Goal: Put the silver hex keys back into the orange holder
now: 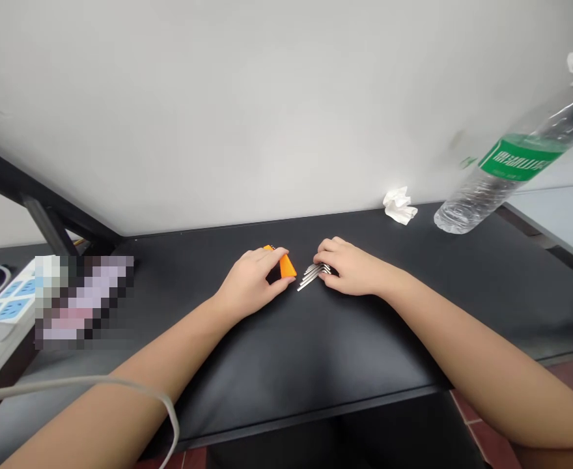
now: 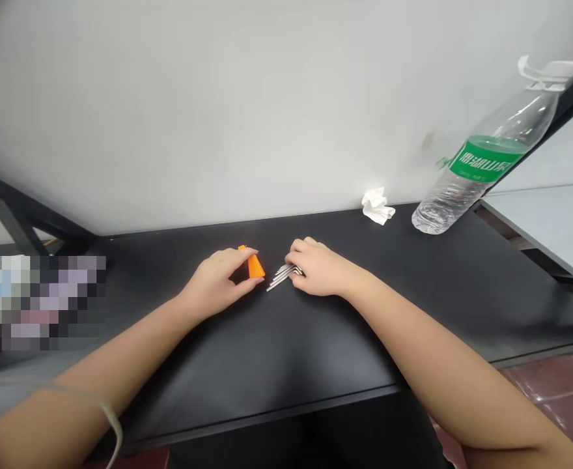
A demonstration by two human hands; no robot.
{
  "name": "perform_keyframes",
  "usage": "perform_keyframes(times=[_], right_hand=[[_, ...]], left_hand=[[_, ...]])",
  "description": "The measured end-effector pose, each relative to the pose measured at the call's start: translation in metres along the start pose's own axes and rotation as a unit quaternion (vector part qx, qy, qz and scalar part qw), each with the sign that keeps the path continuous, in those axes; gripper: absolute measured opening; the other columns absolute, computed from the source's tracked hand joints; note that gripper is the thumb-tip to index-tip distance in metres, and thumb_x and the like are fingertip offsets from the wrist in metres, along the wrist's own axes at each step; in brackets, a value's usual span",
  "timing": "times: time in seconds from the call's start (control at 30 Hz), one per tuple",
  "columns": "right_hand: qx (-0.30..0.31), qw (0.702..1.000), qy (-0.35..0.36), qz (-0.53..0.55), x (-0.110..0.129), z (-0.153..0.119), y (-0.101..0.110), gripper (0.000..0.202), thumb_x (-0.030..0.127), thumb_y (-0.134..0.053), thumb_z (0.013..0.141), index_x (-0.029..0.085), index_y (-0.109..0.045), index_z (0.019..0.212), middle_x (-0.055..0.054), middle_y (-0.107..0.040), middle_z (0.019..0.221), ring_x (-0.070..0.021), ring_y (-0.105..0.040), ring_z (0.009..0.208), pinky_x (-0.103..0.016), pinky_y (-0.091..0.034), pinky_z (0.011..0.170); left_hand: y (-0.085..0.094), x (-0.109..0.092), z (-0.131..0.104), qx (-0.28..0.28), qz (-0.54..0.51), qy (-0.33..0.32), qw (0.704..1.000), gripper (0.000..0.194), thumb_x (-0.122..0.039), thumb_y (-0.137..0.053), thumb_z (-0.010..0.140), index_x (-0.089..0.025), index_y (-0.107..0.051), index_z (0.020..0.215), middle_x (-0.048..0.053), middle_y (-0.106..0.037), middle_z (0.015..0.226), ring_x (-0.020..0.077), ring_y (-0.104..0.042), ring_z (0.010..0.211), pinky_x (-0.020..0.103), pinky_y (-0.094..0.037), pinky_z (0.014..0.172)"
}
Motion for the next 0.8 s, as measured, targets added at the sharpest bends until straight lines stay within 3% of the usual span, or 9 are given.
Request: perform_keyframes(times=[0.27,0.5,0.63,0.8], right_hand=[[0.008,0.999,-0.020,-0.037,0.003,0.002,-0.001,0.023,0.017,-0.058,0.090,0.018,-0.069,0.110,-0.010,-0.062,0.110,-0.0248,-0.055,0.099,-0.037,-0.048,0.089],[-0.022,0.993,-0.076,-0.088,-0.005,-0.002,0.003,0.029,0.027,-0.059,0.096,0.020,-0.065,0.124,-0.013,-0.062,0.119,-0.0275,-0.056,0.107,-0.040,-0.045,0.092],[-0.040,0.995,-0.048,-0.079,-0.003,-0.004,0.006,0.023,0.028,-0.061,0.097,0.022,-0.069,0.117,-0.011,-0.061,0.120,-0.0258,-0.055,0.106,-0.040,-0.043,0.092],[-0.014,0.996,-0.003,-0.091,0.005,-0.002,0.005,0.018,0.020,-0.060,0.096,0.023,-0.075,0.106,-0.010,-0.061,0.113,-0.0247,-0.053,0.102,-0.037,-0.041,0.084]], left_hand=[[-0.001,0.001,0.000,-0.002,-0.015,-0.010,1.000,0.045,-0.042,-0.068,0.092,-0.023,-0.061,0.132,0.008,-0.076,0.115,0.0289,-0.070,0.109,0.044,-0.055,0.097],[0.000,0.001,-0.001,0.005,-0.017,-0.005,1.000,0.046,-0.044,-0.067,0.091,-0.023,-0.061,0.131,0.008,-0.075,0.121,0.0293,-0.070,0.110,0.045,-0.054,0.101],[-0.001,0.000,-0.001,0.011,-0.024,0.004,1.000,0.046,-0.044,-0.068,0.090,-0.023,-0.063,0.131,0.008,-0.075,0.121,0.0295,-0.070,0.109,0.047,-0.054,0.102],[-0.001,0.001,-0.001,0.005,-0.027,0.008,1.000,0.048,-0.045,-0.068,0.089,-0.024,-0.063,0.132,0.008,-0.075,0.120,0.0299,-0.071,0.109,0.046,-0.055,0.101]])
Point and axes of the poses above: each hand's wrist, its own z-axis towards the middle knuckle, its own y-axis out of the back of the hand, x = y × z, the point moved 3 cm from there along z, towards the middle knuckle
